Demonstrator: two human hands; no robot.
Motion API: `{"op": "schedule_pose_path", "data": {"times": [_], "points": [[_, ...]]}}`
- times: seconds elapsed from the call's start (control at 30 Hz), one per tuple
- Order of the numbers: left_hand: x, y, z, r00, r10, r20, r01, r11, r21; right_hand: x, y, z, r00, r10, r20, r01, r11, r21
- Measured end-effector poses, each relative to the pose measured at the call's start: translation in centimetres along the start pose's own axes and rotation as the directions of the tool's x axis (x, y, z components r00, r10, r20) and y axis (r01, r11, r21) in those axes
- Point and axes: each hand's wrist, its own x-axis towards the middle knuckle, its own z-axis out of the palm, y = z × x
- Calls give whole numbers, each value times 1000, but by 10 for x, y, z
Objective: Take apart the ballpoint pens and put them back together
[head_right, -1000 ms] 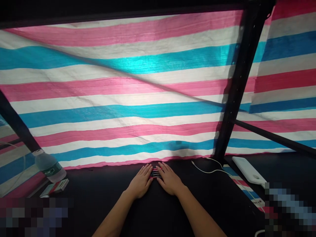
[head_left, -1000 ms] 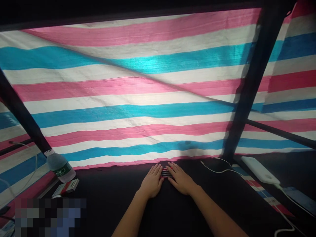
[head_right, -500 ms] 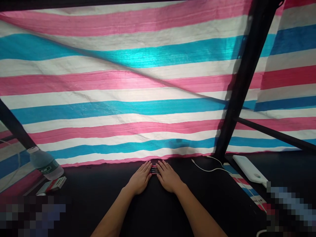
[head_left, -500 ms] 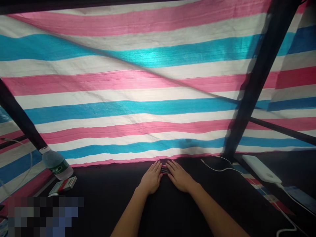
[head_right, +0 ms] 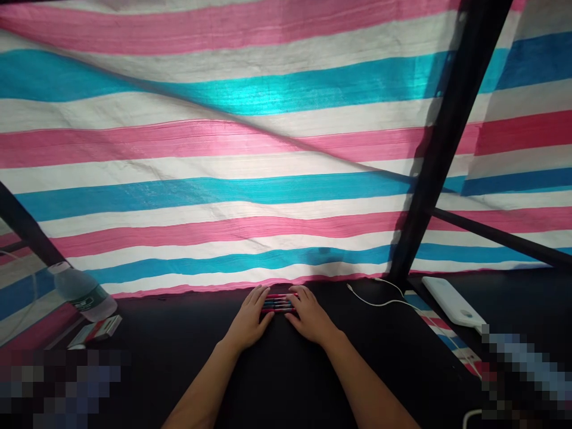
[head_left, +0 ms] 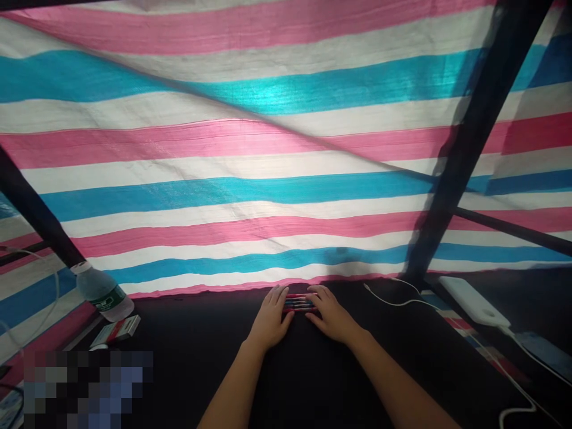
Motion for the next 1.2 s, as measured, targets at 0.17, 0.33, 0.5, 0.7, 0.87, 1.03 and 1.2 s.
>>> {"op": "schedule_pose_path", "data": {"times": [0.17, 0.33, 0.5, 0.7, 0.87, 1.03, 1.2], "points": [[-1, 11, -17, 993, -36, -113, 27, 997, -77, -1, -4, -6, 1000, 13, 6, -13, 1000, 22], [0, 19, -26, 999, 1, -45, -5, 997, -80, -2, -6, -7, 1000, 6, 19, -7, 999, 44], [0, 18, -27, 999, 41, 6, -41, 998, -48, -2, -7, -7, 1000, -8, 22, 6, 998, 61], [-3, 13, -24, 998, 37, 47, -37, 999, -11, -2, -10, -9, 999, -24, 21, 23, 998, 53], [0, 18, -32, 999, 26, 34, -26, 1000, 16, -1, -16, -17, 999, -40, -30, 43, 995, 94], [4, 36, -50, 1000, 26, 9, -26, 998, -58, 1, -30, -35, 993, 60, 99, -88, 947, 310], [-10, 45, -57, 998, -64, 16, 66, 951, -302, 0, -38, -35, 945, 152, 289, -301, 749, 591]]}}
